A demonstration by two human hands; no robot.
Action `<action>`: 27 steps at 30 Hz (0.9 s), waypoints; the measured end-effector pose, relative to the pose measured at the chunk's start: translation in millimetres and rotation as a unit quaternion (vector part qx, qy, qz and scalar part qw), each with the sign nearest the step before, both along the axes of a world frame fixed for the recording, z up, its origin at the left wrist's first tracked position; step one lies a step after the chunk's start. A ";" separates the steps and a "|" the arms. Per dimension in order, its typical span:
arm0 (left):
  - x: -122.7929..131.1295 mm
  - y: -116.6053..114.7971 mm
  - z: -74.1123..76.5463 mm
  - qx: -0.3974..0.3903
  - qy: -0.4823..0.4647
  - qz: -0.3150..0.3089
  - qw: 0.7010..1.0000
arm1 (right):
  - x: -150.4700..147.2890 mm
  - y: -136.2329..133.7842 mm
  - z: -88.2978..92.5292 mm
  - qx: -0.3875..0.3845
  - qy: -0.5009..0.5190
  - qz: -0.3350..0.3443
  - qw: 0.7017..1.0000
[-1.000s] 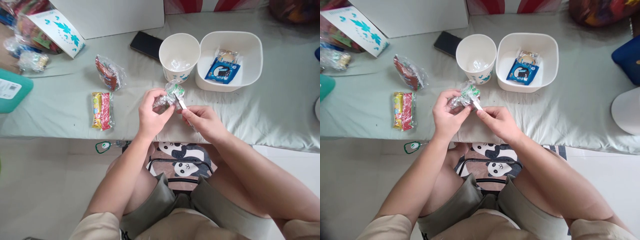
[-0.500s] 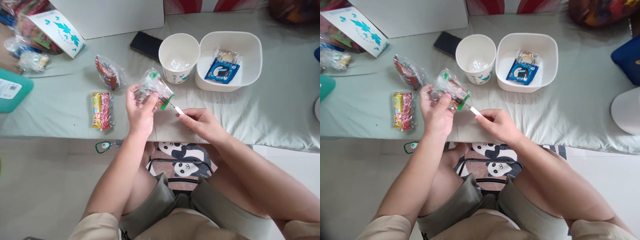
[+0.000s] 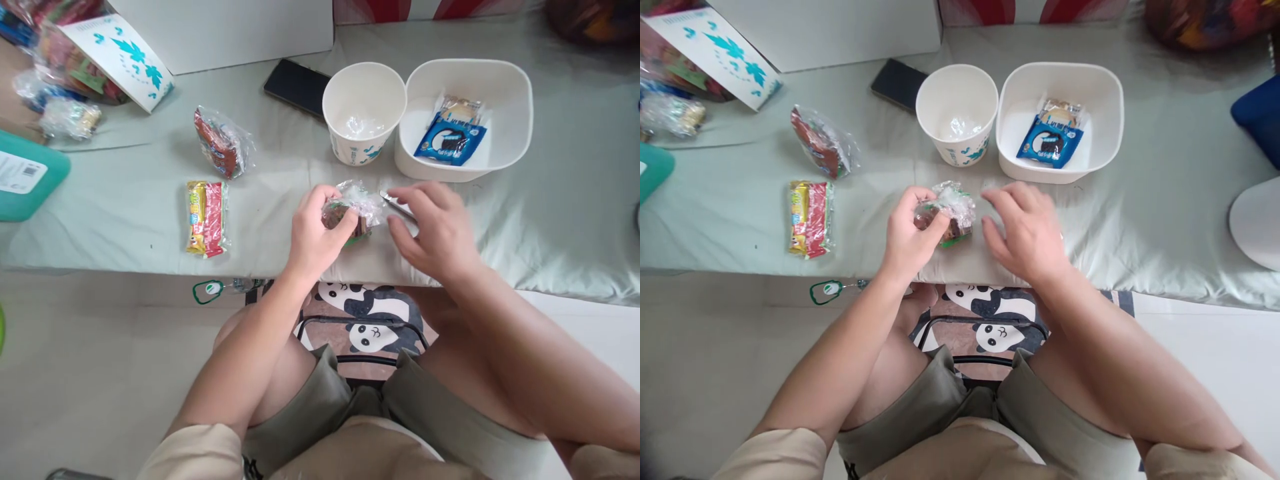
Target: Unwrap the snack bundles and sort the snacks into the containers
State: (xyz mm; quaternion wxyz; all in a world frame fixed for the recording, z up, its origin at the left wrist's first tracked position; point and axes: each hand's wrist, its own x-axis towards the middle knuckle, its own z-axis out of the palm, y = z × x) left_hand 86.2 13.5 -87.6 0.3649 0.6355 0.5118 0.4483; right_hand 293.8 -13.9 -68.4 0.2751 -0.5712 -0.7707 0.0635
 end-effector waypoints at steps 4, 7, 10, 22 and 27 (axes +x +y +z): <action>3.2 0.4 8.0 0.030 0.023 0.043 0.998 | -15.1 -4.6 -1.3 -0.036 0.099 0.102 0.989; 1.2 1.2 11.3 0.059 0.017 0.028 0.998 | -20.1 -5.6 -8.5 -0.060 0.139 0.118 0.981; -0.6 0.3 12.4 0.078 -0.004 -0.007 0.997 | -23.9 -6.6 -13.9 -0.090 0.175 0.112 0.974; -8.8 15.8 2.9 0.058 -0.113 -0.061 0.990 | -39.7 6.4 -8.8 -0.172 0.355 0.014 0.919; -13.7 16.7 3.5 0.068 -0.058 -0.076 0.993 | -39.0 11.0 -1.9 -0.141 0.319 -0.044 0.936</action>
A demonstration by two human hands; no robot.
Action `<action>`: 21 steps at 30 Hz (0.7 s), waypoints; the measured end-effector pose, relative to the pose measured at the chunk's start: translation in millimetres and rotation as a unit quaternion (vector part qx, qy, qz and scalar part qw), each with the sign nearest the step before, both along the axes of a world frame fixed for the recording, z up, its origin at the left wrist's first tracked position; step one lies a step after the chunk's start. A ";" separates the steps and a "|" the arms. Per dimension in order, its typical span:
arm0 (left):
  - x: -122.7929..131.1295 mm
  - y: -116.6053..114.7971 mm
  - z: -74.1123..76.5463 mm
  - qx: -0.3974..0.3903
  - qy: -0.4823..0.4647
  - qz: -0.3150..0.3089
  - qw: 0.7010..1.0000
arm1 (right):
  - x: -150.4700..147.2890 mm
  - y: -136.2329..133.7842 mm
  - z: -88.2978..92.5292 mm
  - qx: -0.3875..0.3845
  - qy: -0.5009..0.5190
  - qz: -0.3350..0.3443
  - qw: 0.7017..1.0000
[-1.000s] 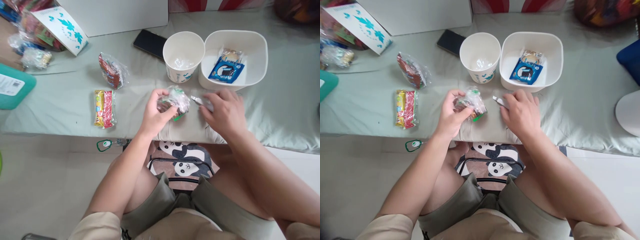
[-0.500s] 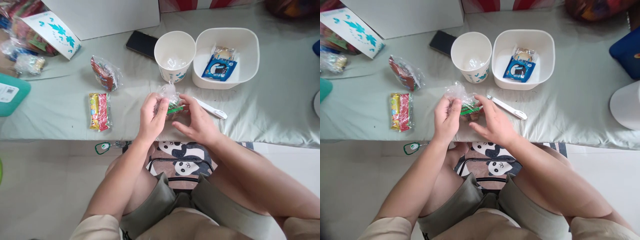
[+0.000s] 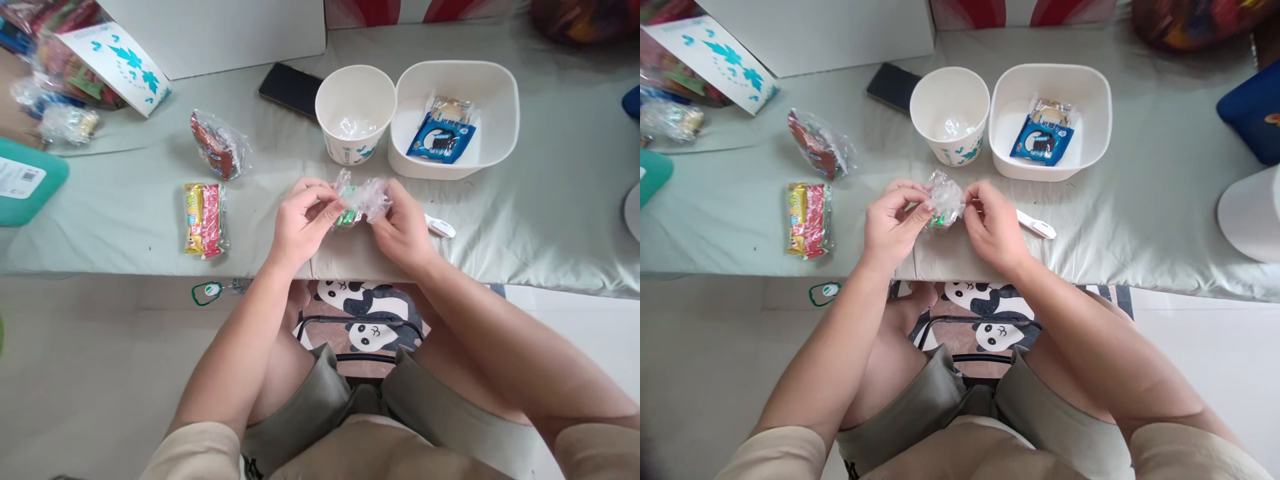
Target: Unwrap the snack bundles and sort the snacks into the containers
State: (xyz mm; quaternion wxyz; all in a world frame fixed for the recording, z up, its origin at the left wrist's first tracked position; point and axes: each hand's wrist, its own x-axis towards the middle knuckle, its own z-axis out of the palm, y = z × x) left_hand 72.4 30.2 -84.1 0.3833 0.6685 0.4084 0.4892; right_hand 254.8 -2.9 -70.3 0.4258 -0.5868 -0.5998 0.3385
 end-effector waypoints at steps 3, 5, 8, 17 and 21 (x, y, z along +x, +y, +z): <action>1.9 -3.1 4.0 0.004 0.010 -0.013 1.000 | 2.2 -5.1 3.5 0.017 0.010 -0.007 1.000; 3.8 -4.8 7.2 -0.009 0.005 -0.032 0.999 | 4.5 -9.9 3.4 0.045 0.038 0.020 0.998; 4.5 -5.4 10.1 -0.022 0.002 -0.041 0.999 | 8.2 -15.7 1.1 0.102 0.056 0.084 0.990; -1.6 -9.2 8.4 0.016 0.068 -0.117 0.991 | 18.1 -11.6 -0.9 0.115 0.001 0.022 0.993; -0.6 -8.3 7.7 0.001 0.044 -0.106 0.993 | 24.3 -10.8 -1.5 0.107 0.021 0.026 0.994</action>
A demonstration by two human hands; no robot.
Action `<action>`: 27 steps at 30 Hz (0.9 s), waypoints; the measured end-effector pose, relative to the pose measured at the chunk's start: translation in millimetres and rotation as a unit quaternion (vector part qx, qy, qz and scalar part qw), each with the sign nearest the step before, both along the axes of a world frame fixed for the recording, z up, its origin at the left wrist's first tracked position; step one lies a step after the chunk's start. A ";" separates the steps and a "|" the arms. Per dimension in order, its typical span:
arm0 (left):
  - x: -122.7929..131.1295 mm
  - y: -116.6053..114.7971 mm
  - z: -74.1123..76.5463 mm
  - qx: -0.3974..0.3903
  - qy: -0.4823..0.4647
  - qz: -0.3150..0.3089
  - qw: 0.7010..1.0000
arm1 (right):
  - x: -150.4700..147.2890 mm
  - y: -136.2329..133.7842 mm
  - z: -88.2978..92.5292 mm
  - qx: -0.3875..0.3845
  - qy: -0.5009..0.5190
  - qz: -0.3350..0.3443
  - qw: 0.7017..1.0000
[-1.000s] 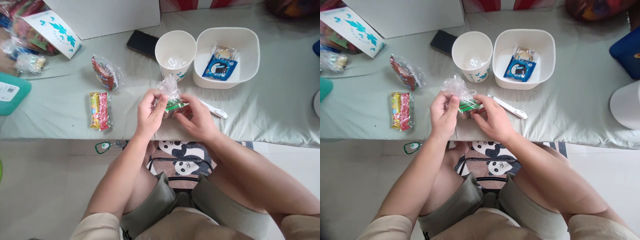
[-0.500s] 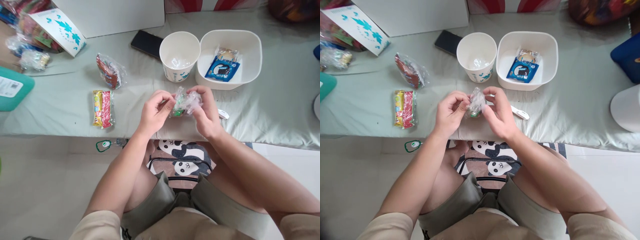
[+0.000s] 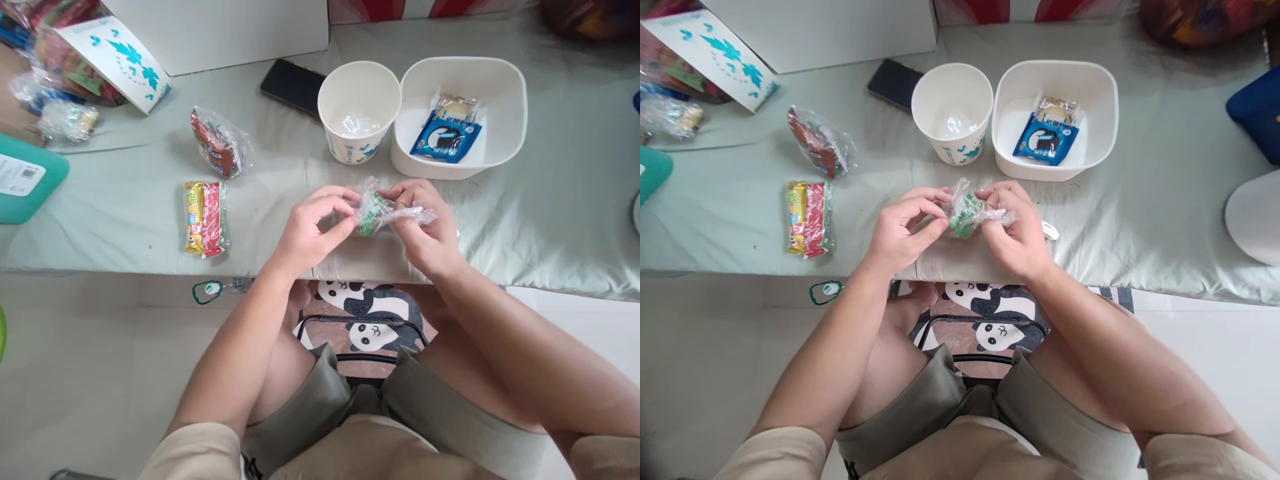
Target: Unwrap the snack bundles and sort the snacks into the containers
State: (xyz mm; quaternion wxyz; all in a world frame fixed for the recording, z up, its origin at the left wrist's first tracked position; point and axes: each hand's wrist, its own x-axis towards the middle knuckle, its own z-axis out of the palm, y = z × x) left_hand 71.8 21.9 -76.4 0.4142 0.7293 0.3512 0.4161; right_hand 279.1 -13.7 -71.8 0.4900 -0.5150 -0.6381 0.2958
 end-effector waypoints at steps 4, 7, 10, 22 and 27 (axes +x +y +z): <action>1.1 4.0 -0.6 -0.079 -0.119 0.101 0.984 | 7.6 -0.7 -2.6 0.027 0.027 -0.012 0.999; -0.6 8.4 4.2 -0.185 -0.208 0.219 0.935 | 13.0 2.0 -4.2 0.039 0.084 -0.064 0.994; -6.3 13.3 12.2 -0.250 -0.241 0.297 0.890 | 18.5 7.6 -2.3 0.038 0.154 -0.113 0.981; -22.2 16.1 14.6 -0.170 -0.203 0.353 0.897 | 37.7 13.5 0.6 0.073 0.094 -0.240 0.964; -27.4 20.7 2.2 -0.119 -0.072 0.285 0.948 | 31.1 -2.4 19.2 0.218 -0.108 -0.139 0.960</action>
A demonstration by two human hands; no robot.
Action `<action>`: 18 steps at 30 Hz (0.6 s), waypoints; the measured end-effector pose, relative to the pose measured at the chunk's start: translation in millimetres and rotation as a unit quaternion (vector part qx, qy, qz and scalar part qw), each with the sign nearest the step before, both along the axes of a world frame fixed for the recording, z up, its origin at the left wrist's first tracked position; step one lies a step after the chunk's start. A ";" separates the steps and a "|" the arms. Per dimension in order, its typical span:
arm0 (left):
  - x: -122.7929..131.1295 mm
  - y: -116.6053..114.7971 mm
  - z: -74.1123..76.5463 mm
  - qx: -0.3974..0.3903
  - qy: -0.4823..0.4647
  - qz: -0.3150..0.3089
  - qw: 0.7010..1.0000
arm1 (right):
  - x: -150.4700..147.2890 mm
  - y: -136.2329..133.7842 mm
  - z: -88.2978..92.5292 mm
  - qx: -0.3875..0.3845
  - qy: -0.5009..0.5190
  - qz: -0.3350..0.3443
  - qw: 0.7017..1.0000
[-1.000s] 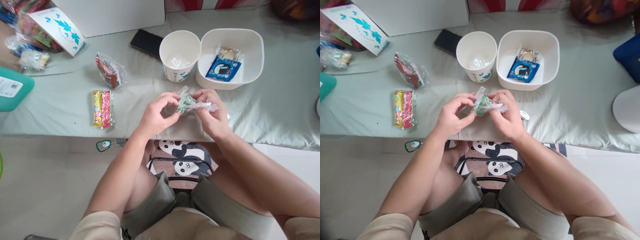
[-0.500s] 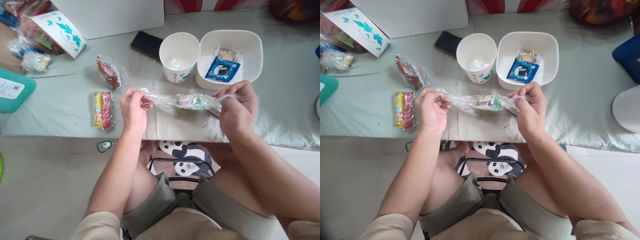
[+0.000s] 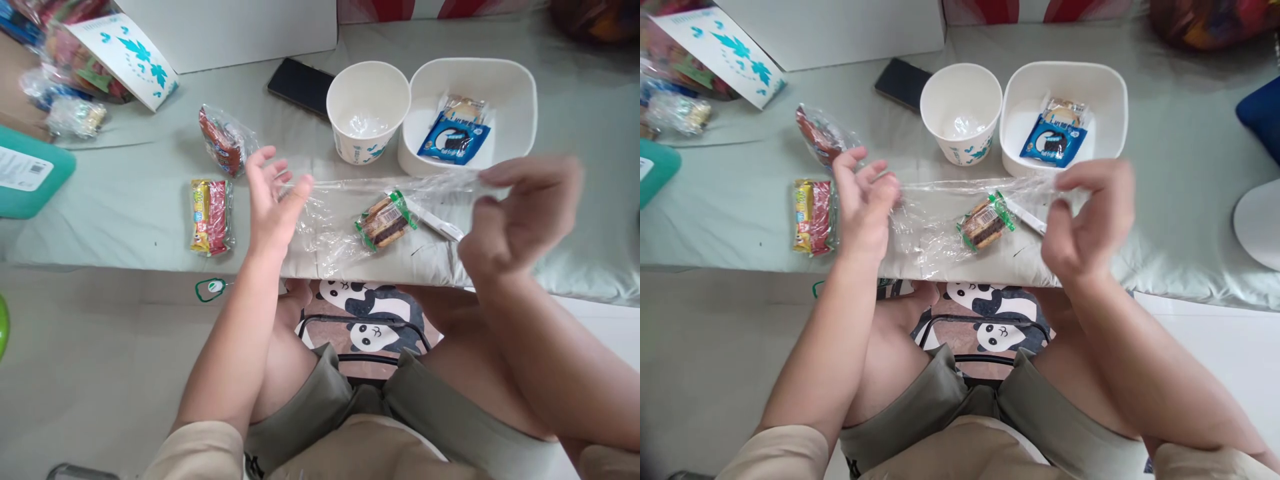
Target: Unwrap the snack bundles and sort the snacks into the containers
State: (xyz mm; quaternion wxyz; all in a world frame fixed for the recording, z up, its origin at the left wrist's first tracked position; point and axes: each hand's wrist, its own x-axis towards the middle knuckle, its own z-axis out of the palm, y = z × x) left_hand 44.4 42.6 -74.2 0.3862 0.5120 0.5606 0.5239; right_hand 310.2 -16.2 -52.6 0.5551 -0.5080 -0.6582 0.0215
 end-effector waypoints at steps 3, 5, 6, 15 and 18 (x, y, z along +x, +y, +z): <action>1.5 -0.6 -3.7 -0.015 0.075 -0.071 0.995 | -8.6 -5.3 0.7 -0.038 -0.201 0.145 0.968; 4.3 -0.6 -4.5 -0.020 0.087 -0.073 0.993 | -12.9 -4.8 -3.8 -0.093 -0.277 0.148 0.945; 5.7 -0.1 -4.1 -0.017 0.084 -0.061 0.995 | -13.9 -4.0 -6.3 -0.123 -0.301 0.128 0.937; -1.1 17.7 5.9 -0.079 0.054 0.128 0.987 | -4.6 -0.6 -8.9 -0.222 -0.351 0.110 0.903; -14.4 20.2 10.0 -0.060 0.136 0.180 0.972 | -4.2 0.3 -7.6 -0.257 -0.369 0.105 0.887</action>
